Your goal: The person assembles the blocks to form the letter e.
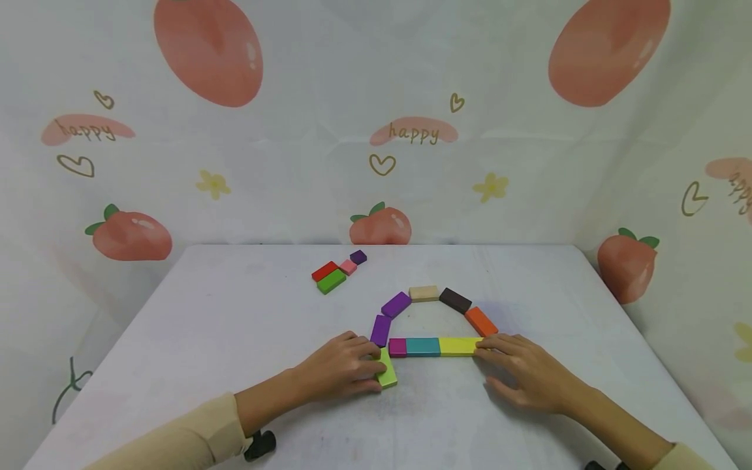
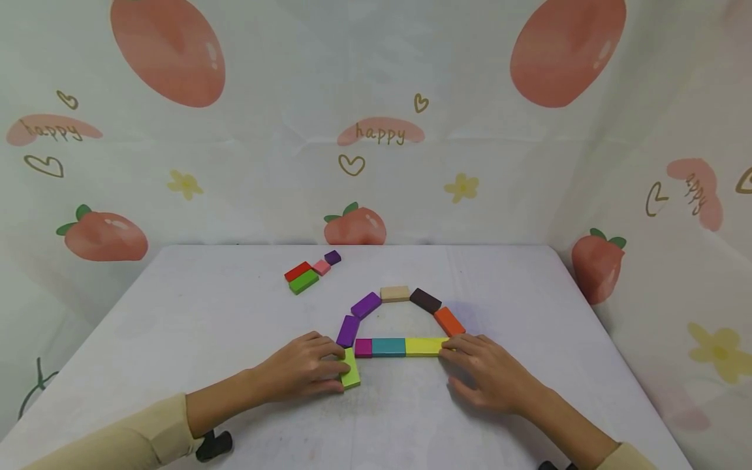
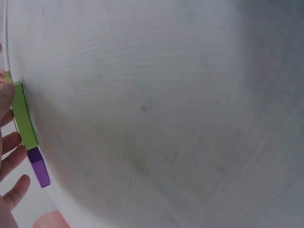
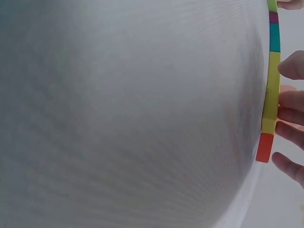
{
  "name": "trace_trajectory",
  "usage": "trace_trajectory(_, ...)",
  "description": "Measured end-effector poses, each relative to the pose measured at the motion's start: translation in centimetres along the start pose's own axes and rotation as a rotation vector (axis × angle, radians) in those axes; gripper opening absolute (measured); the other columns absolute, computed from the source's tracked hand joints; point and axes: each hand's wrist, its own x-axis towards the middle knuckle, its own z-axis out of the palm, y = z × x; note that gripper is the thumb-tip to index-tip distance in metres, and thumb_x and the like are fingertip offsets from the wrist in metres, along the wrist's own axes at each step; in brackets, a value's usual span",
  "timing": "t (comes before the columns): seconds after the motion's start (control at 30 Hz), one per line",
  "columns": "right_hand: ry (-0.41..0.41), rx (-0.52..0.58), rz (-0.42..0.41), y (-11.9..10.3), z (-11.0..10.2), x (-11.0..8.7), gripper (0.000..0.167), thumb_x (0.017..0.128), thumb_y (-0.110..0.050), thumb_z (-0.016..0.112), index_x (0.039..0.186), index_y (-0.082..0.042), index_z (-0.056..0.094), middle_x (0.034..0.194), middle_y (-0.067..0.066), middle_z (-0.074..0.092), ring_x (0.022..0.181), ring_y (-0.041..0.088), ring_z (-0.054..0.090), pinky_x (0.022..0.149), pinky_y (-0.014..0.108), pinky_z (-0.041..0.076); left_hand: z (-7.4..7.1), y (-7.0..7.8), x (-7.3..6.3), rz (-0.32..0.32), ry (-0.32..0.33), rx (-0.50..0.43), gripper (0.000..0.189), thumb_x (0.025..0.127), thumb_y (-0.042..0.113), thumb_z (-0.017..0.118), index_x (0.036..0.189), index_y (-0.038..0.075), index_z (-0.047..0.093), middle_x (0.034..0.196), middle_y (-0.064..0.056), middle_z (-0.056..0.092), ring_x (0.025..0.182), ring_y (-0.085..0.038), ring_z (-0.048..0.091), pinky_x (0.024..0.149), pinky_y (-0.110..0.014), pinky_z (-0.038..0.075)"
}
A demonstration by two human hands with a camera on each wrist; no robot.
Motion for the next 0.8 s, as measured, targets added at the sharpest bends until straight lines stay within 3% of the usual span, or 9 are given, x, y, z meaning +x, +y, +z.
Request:
trace_trajectory(0.37,-0.013,0.006,-0.002,0.0,-0.1,0.1,0.046,0.075,-0.024,0.083,0.117,-0.012,0.072,0.119,0.001,0.067,0.108,0.020,0.063,0.086,0.047,0.055,-0.1,0.1,0.1,-0.013,-0.026,0.019,0.035,0.092,0.047,0.069,0.115,0.021,0.076,0.107,0.004,0.071,0.101,-0.011,0.065,0.089,-0.028,0.052)
trace_trajectory(0.5,-0.027,0.009,0.002,0.0,-0.2,0.1,0.045,0.076,-0.025,0.082,0.118,-0.012,0.072,0.120,0.000,0.067,0.108,0.020,0.063,0.086,0.047,0.055,-0.5,-0.3,0.0,-0.044,-0.001,0.005,0.034,0.092,0.045,0.069,0.115,0.020,0.075,0.107,0.002,0.072,0.101,-0.012,0.066,0.089,-0.029,0.053)
trace_trajectory(0.6,-0.032,0.010,0.002,0.0,-0.2,0.2,0.045,0.076,-0.024,0.081,0.118,-0.012,0.072,0.120,0.000,0.067,0.108,0.020,0.063,0.086,0.048,0.055,-0.9,-1.3,0.0,-0.117,0.058,0.006,0.032,0.090,0.039,0.072,0.113,0.017,0.076,0.106,0.000,0.072,0.100,-0.013,0.067,0.087,-0.031,0.055)
trace_trajectory(0.8,-0.036,0.008,0.003,-0.1,-0.2,0.2,0.045,0.076,-0.024,0.081,0.118,-0.011,0.072,0.120,0.000,0.067,0.108,0.021,0.062,0.088,0.048,0.054,-1.6,-5.0,-0.5,-0.365,0.149,0.073,0.034,0.086,0.026,0.078,0.116,0.010,0.074,0.109,-0.006,0.072,0.103,-0.021,0.067,0.086,-0.039,0.057)
